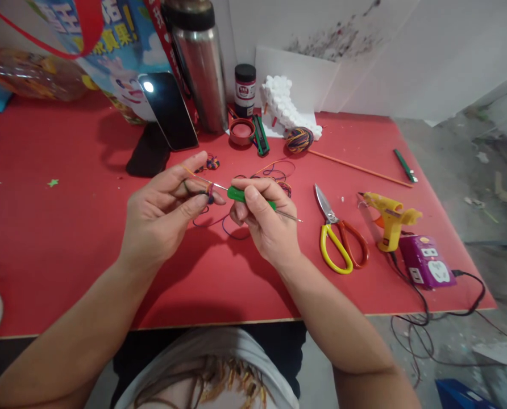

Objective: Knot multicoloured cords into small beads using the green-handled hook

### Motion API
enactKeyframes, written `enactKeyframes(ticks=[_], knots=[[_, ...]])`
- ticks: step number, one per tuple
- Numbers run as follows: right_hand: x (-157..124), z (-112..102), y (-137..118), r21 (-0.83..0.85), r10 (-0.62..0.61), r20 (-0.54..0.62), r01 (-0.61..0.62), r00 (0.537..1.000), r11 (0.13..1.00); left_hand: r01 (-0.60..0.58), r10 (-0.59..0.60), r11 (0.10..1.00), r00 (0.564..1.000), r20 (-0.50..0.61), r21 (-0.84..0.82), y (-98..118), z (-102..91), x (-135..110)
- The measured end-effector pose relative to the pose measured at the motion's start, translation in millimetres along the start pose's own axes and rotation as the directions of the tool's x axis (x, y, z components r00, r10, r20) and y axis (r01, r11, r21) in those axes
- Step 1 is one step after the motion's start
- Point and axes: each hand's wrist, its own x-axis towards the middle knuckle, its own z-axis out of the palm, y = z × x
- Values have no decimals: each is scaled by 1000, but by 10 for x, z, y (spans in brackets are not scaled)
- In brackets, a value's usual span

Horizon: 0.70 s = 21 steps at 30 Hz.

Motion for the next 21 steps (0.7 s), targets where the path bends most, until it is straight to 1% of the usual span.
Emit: enactKeyframes(ticks=[3, 5, 7, 8, 9, 10, 11, 12, 13, 14, 15, 16, 17, 18, 20, 21], knots=[[12, -18, -12, -40, -11, -5, 10, 1000, 999, 17, -17, 999, 1000, 3, 39, 45, -1, 13], [3, -41, -11, -68, -27, 19, 28, 999, 997, 29, -29, 998, 1000, 0, 47, 76, 11, 14], [-28, -65, -8, -139, -83, 60, 91, 995, 986, 25, -25, 998, 1000, -8, 49, 93, 38, -1], [-53, -74, -7, -212, -124, 78, 138, 989, 967, 21, -21, 998, 1000, -14, 51, 93, 57, -15], [-83, -77, -7, -303, -183, 97, 205, 978, 931, 19, -18, 998, 1000, -23, 53, 88, 79, -31], [-117, -76, -5, -435, -246, 103, 266, 964, 860, 21, -19, 998, 999, -35, 53, 76, 101, -48], [-152, -69, -1, -574, -314, 125, 327, 941, 751, 28, -25, 998, 999, -46, 48, 60, 121, -63], [-185, -58, 6, -659, -408, 184, 421, 894, 624, 39, -37, 999, 998, -53, 37, 42, 137, -73], [-216, -46, 17, -696, -451, 265, 493, 852, 523, 58, -57, 998, 997, -51, 20, 25, 146, -77], [-241, -34, 32, -722, -472, 290, 515, 832, 463, 75, -75, 997, 996, -42, -4, 10, 146, -74], [-258, -24, 48, -728, -491, 303, 531, 817, 434, 79, -80, 996, 997, -23, -31, -1, 137, -63], [-266, -19, 64, -726, -500, 288, 527, 817, 442, 109, -109, 993, 994, 3, -48, -6, 117, -46], [-264, -17, 79, -717, -499, 248, 504, 830, 482, 133, -132, 990, 991, 17, -57, -5, 90, -23], [-251, -20, 89, -691, -482, 196, 469, 854, 551, 166, -165, 984, 986, 28, -60, 3, 58, 2], [-196, -32, 95, -563, -370, 82, 350, 925, 748, 195, -190, 977, 979, 69, -88, 33, -14, 48], [-158, -40, 89, -454, -274, 46, 264, 961, 851, 213, -203, 972, 975, 94, -103, 53, -49, 66]])
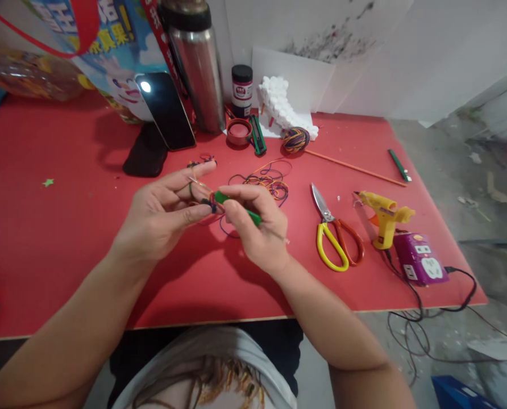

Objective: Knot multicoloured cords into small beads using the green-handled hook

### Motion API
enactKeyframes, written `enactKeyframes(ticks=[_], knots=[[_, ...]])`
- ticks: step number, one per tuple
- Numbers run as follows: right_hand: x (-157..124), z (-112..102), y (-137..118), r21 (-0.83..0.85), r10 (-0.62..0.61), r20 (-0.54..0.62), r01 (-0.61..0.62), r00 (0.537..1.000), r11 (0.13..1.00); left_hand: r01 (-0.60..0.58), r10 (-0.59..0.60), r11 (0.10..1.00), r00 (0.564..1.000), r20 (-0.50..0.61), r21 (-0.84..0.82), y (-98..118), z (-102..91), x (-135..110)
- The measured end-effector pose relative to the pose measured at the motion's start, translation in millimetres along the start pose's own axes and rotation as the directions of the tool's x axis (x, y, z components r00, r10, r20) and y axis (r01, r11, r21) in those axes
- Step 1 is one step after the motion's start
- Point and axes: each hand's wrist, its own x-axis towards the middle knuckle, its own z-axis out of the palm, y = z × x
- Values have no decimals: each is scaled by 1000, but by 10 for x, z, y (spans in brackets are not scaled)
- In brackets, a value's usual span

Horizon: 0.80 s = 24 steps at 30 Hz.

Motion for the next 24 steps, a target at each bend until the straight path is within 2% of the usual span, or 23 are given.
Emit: enactKeyframes(ticks=[1, 3, 6, 8, 12, 16, 24], knots=[[43, -9, 6, 147, 109, 48, -115, 993, 982, 17, -16, 1000, 1000, 16, -8, 27, -30, 5], [133, -35, 13, 364, 263, 188, -316, 946, 876, 46, -46, 999, 998, 51, 11, 78, -75, -3], [244, -104, 19, 489, 307, 377, -470, 874, 735, 66, -81, 993, 986, 144, 101, 136, -107, -41], [298, -169, 20, 480, 304, 470, -529, 829, 700, 62, -91, 988, 973, 213, 140, 165, -108, -69], [379, -309, 5, 425, 281, 549, -552, 787, 717, 68, -129, 979, 937, 325, 192, 219, -71, -103], [434, -414, -34, 387, 247, 548, -504, 799, 772, 51, -136, 969, 928, 348, 241, 258, -25, -114], [451, -507, -111, 359, 250, 450, -430, 857, 828, 39, -125, 938, 965, 232, 344, 255, -36, -141]])
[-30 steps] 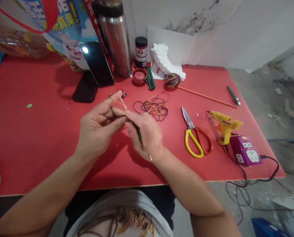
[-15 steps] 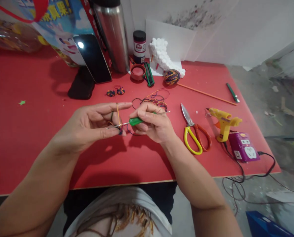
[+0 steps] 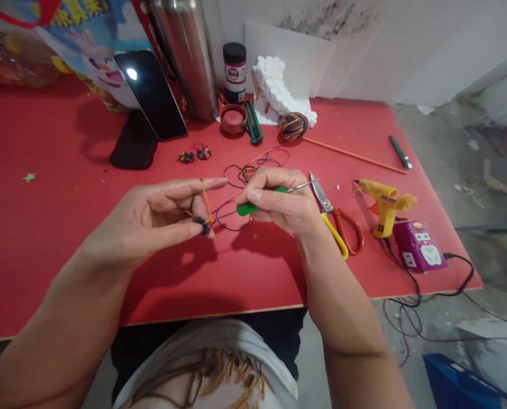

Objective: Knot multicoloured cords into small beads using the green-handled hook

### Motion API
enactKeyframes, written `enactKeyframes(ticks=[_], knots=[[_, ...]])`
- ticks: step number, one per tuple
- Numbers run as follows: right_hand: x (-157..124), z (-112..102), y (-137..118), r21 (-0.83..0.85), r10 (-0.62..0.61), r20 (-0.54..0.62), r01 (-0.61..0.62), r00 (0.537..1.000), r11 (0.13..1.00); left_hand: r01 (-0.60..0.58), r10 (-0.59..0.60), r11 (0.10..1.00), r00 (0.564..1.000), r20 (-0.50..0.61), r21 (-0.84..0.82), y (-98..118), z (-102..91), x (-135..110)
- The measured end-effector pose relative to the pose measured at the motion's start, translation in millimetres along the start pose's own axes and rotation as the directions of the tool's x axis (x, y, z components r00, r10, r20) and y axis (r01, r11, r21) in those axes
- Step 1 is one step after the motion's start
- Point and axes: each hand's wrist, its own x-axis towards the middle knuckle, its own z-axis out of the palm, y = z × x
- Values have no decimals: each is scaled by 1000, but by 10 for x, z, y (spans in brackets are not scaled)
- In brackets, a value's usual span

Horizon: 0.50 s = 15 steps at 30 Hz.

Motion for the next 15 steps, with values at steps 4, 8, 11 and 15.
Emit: enactKeyframes(ticks=[4, 8, 11, 15], knots=[[-17, 28, -15, -11, -1, -40, 1, 999, 1000, -10, 9, 1000, 1000, -19, -25, 9, 19, 14], [-23, 56, -25, -34, 3, -86, -6, 996, 999, -19, 15, 997, 999, -52, -71, 2, 31, 24], [-26, 63, -22, -46, -11, -102, 6, 995, 999, -35, 30, 997, 996, -87, -64, -28, 18, 21], [-39, 64, -21, -77, -19, -120, 10, 993, 997, -50, 46, 998, 995, -93, -41, -61, 4, 28]])
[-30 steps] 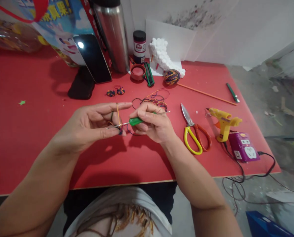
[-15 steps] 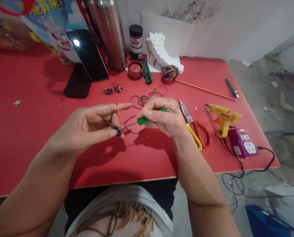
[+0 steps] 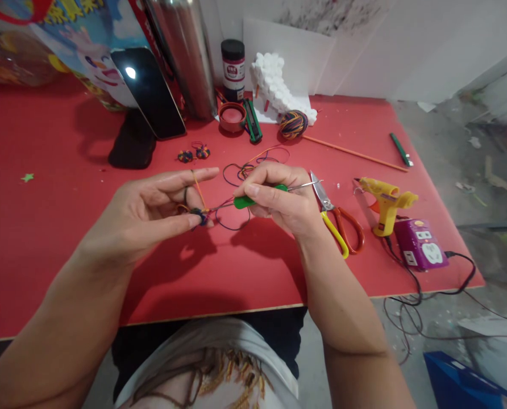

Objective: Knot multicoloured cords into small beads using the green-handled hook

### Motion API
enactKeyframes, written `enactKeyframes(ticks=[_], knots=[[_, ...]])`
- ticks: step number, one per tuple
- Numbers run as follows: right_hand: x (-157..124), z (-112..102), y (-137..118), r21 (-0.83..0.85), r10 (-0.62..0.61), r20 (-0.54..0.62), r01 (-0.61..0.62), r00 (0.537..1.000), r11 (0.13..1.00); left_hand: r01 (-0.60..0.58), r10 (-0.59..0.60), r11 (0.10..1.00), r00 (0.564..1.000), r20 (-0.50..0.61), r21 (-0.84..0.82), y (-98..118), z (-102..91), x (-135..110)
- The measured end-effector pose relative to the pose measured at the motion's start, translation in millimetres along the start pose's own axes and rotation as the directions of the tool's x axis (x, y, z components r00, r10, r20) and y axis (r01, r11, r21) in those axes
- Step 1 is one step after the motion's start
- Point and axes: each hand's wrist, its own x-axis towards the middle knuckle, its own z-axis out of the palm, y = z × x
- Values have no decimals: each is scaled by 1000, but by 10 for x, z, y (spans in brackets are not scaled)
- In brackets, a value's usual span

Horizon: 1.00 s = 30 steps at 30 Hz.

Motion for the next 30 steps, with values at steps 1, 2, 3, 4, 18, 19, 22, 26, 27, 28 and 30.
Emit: enactKeyframes(ticks=[1, 2, 3, 4, 18, 19, 22, 26, 27, 28, 30], knots=[[-4, -2, -2, -15, -1, -5, 1, 1000, 1000, -6, 6, 1000, 1000, -2, -1, -4, 4, 3], [-7, -4, -5, -32, -4, -10, 4, 1000, 999, -10, 10, 1000, 1000, -9, 1, -7, 10, 6], [-9, -6, -8, -51, -14, -9, 14, 1000, 999, -13, 13, 1000, 1000, -25, 6, -9, 18, 8], [-12, -8, -11, -73, -26, -6, 26, 1000, 997, -15, 16, 1000, 999, -47, 15, -12, 27, 10], [-94, 125, -39, -589, -273, 34, 240, 961, 771, -18, 79, 973, 962, -260, 231, -140, 113, 69], [-104, 155, -41, -642, -293, 59, 261, 954, 721, -4, 69, 973, 959, -274, 232, -146, 120, 82], [-139, 239, -11, -781, -352, 163, 339, 922, 525, 46, -3, 991, 947, -320, 125, -163, 123, 137], [-136, 280, 154, -819, -457, 337, 495, 823, 289, 92, -151, 978, 932, -331, -188, -170, 80, 212], [-121, 277, 211, -809, -472, 386, 537, 793, 240, 109, -190, 960, 929, -316, -257, -165, 65, 223], [-103, 272, 270, -787, -491, 444, 589, 749, 187, 132, -230, 939, 928, -294, -317, -158, 51, 231], [-66, 261, 381, -761, -517, 531, 646, 672, 58, 196, -310, 893, 921, -238, -405, -138, 25, 239]])
